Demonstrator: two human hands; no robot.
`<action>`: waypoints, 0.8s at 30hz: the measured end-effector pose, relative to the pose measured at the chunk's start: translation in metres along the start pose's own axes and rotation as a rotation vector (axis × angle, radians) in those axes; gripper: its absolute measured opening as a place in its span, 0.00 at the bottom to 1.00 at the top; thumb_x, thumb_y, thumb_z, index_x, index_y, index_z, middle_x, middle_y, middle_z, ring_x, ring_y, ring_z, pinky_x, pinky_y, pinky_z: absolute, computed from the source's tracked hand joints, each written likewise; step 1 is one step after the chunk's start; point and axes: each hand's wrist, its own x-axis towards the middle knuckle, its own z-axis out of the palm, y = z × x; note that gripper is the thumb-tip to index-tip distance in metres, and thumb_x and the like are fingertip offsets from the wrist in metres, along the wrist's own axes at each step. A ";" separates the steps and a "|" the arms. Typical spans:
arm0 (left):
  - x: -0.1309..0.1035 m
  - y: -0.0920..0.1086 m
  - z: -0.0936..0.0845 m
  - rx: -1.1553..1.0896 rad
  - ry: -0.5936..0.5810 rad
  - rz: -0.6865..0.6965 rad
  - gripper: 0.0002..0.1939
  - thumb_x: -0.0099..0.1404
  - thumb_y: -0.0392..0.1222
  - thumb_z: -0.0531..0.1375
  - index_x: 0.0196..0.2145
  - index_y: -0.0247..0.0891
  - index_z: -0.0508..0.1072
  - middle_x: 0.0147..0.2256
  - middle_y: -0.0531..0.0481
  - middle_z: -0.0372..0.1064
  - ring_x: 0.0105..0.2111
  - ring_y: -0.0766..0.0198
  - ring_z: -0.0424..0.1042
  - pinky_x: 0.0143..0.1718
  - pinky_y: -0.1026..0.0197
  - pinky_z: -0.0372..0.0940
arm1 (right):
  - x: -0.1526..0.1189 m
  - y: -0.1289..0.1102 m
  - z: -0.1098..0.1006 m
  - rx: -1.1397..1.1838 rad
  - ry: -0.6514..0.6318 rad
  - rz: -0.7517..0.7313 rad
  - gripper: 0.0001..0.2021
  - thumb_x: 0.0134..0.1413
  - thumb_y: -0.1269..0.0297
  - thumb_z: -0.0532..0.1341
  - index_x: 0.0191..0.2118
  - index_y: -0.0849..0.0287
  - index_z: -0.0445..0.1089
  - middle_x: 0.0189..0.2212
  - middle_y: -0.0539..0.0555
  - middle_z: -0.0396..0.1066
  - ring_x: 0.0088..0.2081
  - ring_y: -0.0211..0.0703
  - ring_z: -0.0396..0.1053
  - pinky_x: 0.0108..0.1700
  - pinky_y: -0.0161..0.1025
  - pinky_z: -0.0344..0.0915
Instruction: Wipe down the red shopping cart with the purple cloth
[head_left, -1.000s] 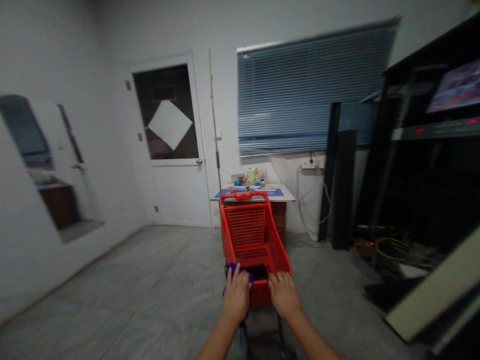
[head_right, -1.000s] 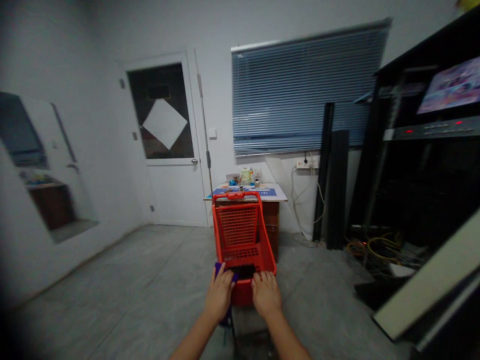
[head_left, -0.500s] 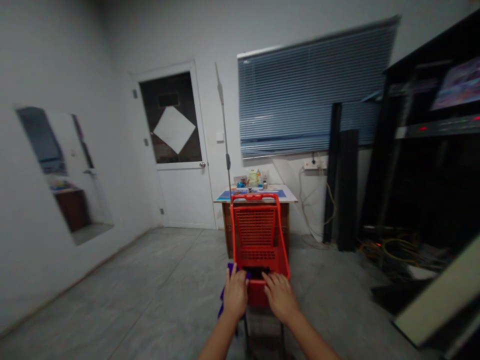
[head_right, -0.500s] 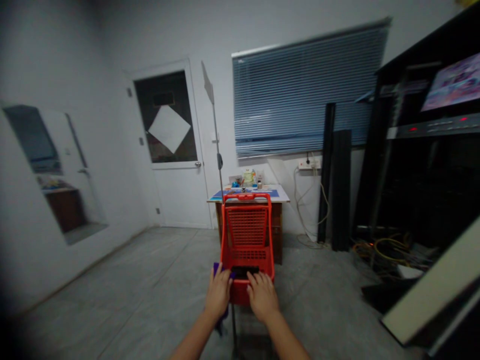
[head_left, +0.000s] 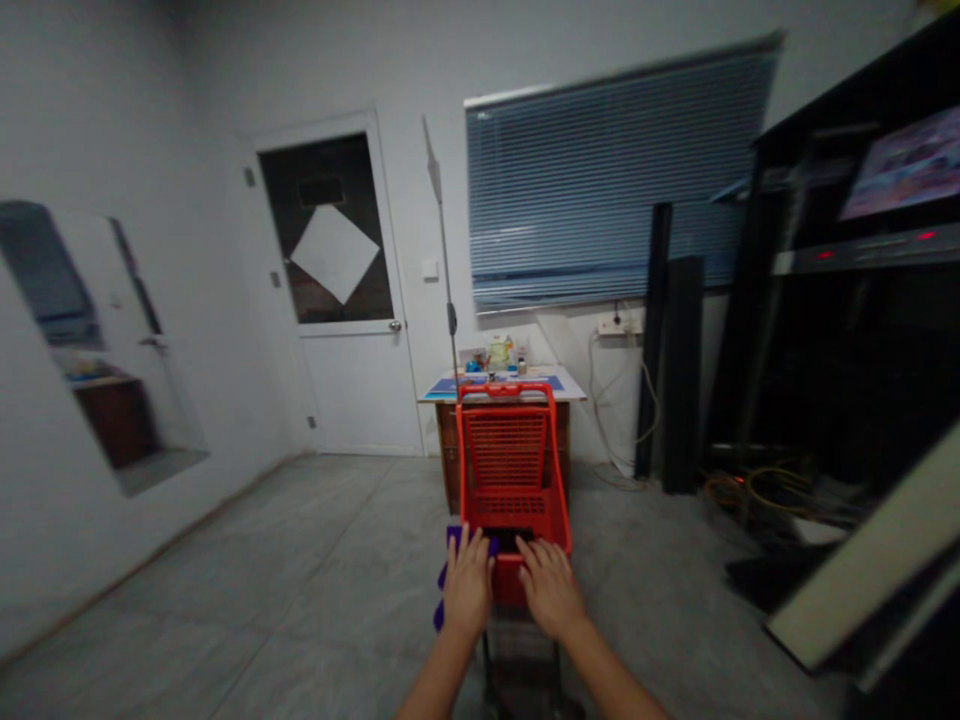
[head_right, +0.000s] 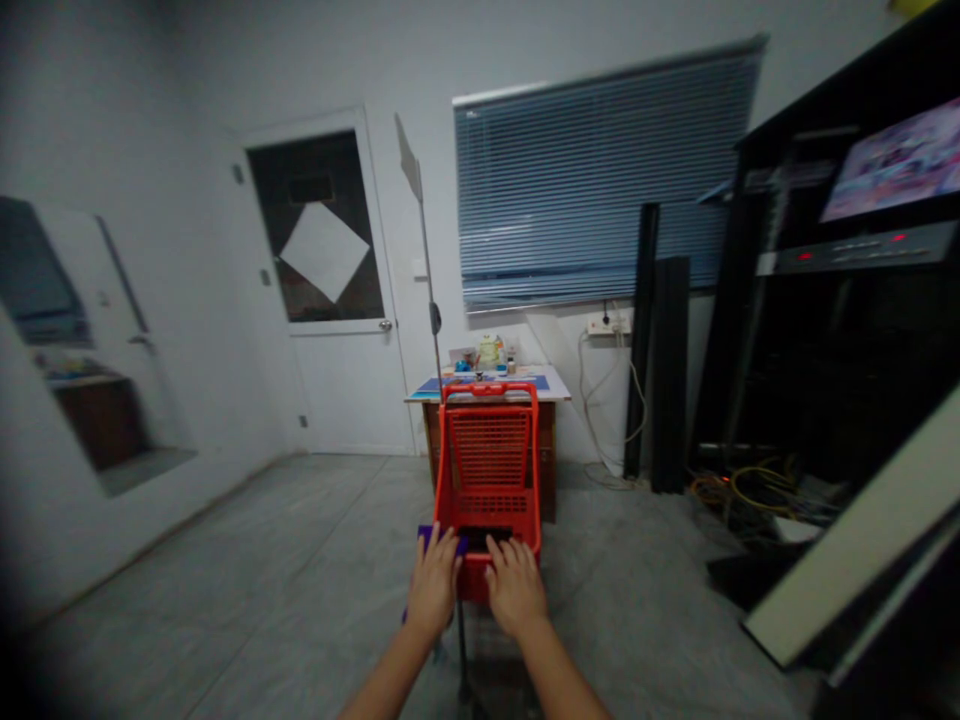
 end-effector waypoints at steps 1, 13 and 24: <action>0.001 0.005 0.001 -0.014 -0.008 0.004 0.19 0.70 0.34 0.49 0.57 0.37 0.66 0.60 0.43 0.63 0.65 0.54 0.50 0.65 0.41 0.47 | 0.000 0.000 0.000 -0.004 0.001 0.002 0.26 0.64 0.61 0.45 0.66 0.54 0.54 0.60 0.54 0.62 0.64 0.48 0.52 0.66 0.45 0.38; 0.005 0.003 -0.015 -0.039 -0.026 -0.028 0.18 0.70 0.34 0.48 0.54 0.36 0.69 0.58 0.44 0.65 0.64 0.54 0.53 0.65 0.42 0.46 | 0.001 0.001 0.001 -0.006 0.025 -0.009 0.26 0.63 0.60 0.46 0.65 0.54 0.55 0.60 0.54 0.63 0.63 0.48 0.54 0.66 0.46 0.40; 0.005 -0.003 -0.019 -0.048 -0.036 0.002 0.18 0.71 0.36 0.48 0.55 0.38 0.69 0.59 0.47 0.65 0.65 0.54 0.52 0.65 0.41 0.46 | 0.001 0.004 -0.001 -0.016 0.006 -0.015 0.26 0.63 0.60 0.46 0.66 0.55 0.54 0.60 0.55 0.63 0.63 0.48 0.54 0.65 0.46 0.41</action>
